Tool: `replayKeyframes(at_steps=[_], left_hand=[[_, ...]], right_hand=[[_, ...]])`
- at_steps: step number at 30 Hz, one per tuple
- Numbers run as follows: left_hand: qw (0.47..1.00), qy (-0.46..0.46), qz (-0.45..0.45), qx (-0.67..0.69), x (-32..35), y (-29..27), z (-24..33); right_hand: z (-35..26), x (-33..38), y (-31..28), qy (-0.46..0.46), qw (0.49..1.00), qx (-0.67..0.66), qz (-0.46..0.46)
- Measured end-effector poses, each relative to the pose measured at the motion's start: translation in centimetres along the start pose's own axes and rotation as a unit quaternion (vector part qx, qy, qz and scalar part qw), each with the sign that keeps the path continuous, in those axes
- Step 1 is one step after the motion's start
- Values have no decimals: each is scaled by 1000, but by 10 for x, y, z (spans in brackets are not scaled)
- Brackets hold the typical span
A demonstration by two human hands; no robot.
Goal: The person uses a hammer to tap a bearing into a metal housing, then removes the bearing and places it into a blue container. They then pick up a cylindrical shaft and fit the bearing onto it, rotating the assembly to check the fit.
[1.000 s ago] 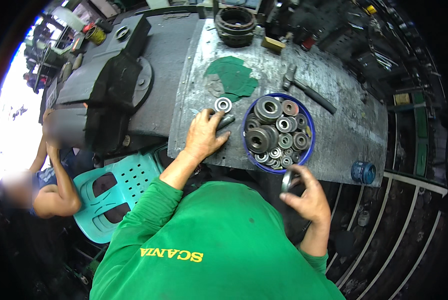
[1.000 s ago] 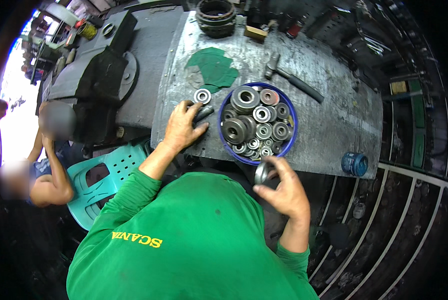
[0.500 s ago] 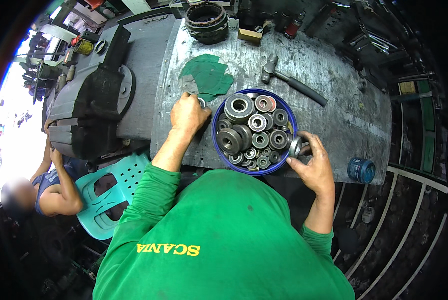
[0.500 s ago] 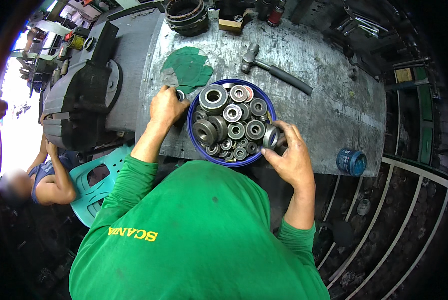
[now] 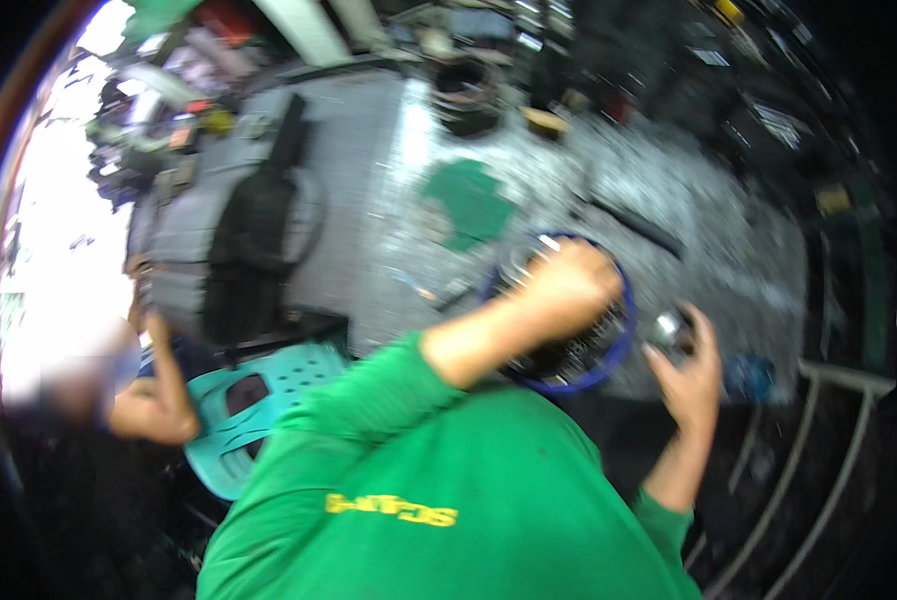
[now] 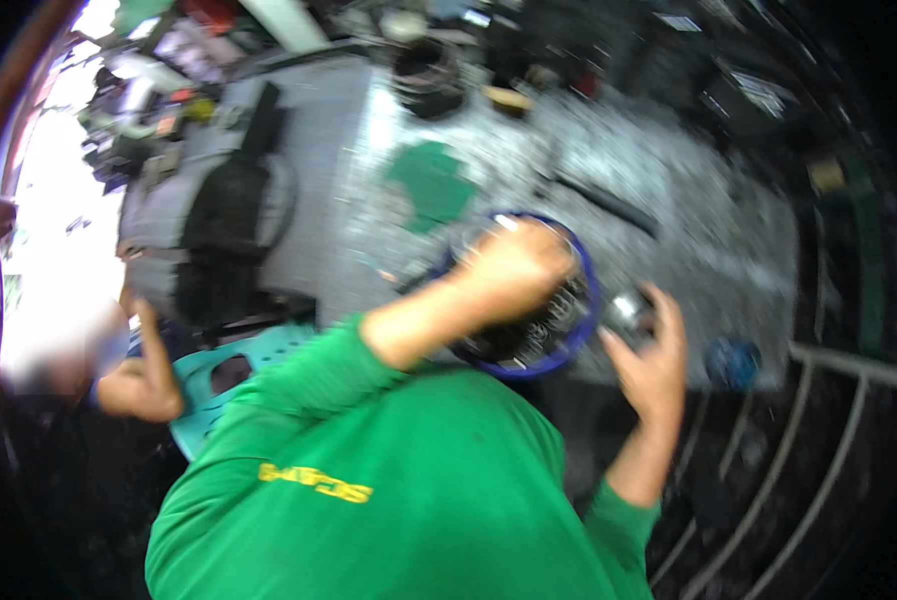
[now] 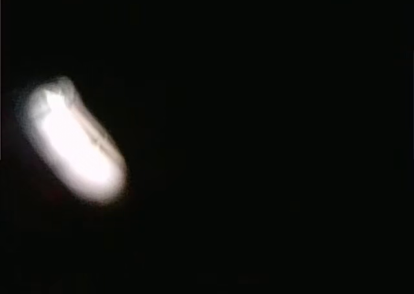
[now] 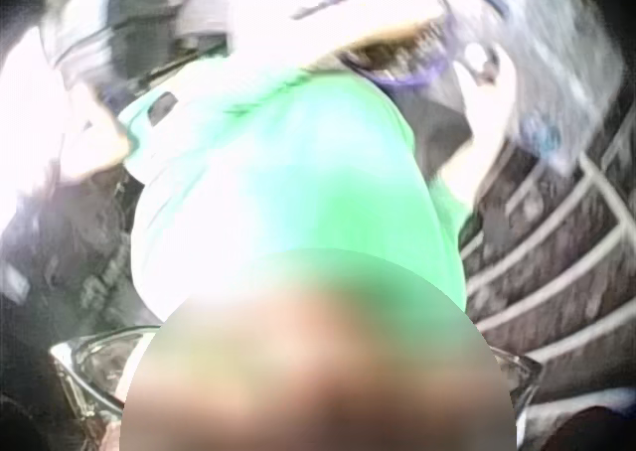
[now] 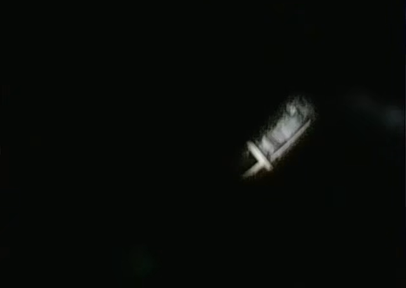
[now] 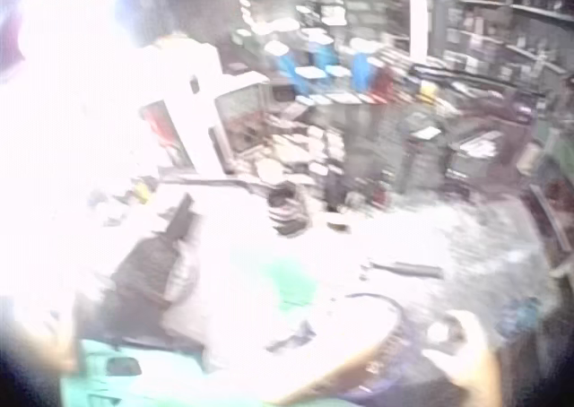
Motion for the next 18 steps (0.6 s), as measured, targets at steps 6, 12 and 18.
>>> replayKeyframes(at_steps=[6, 12, 18], left_hand=[[998, -5, 59, 18, 31, -31, 9], [973, -215, 78, -19, 168, -134, -65], [913, -407, 5, -16, 291, -158, -69]], right_hand=[[13, 13, 20, 63, 997, -30, -14], [-27, 12, 36, 25, 999, -31, -19], [-112, 3, 89, -31, 994, -37, -103]])
Point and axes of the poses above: each hand's wrist, its own x-axis away from the middle knuckle, its own y-axis out of the palm, z = x × y, the point moved 10 cm from there along -x, towards the middle knuckle, and after that the axes turned 11 degrees about y, right-handed, at the moved point
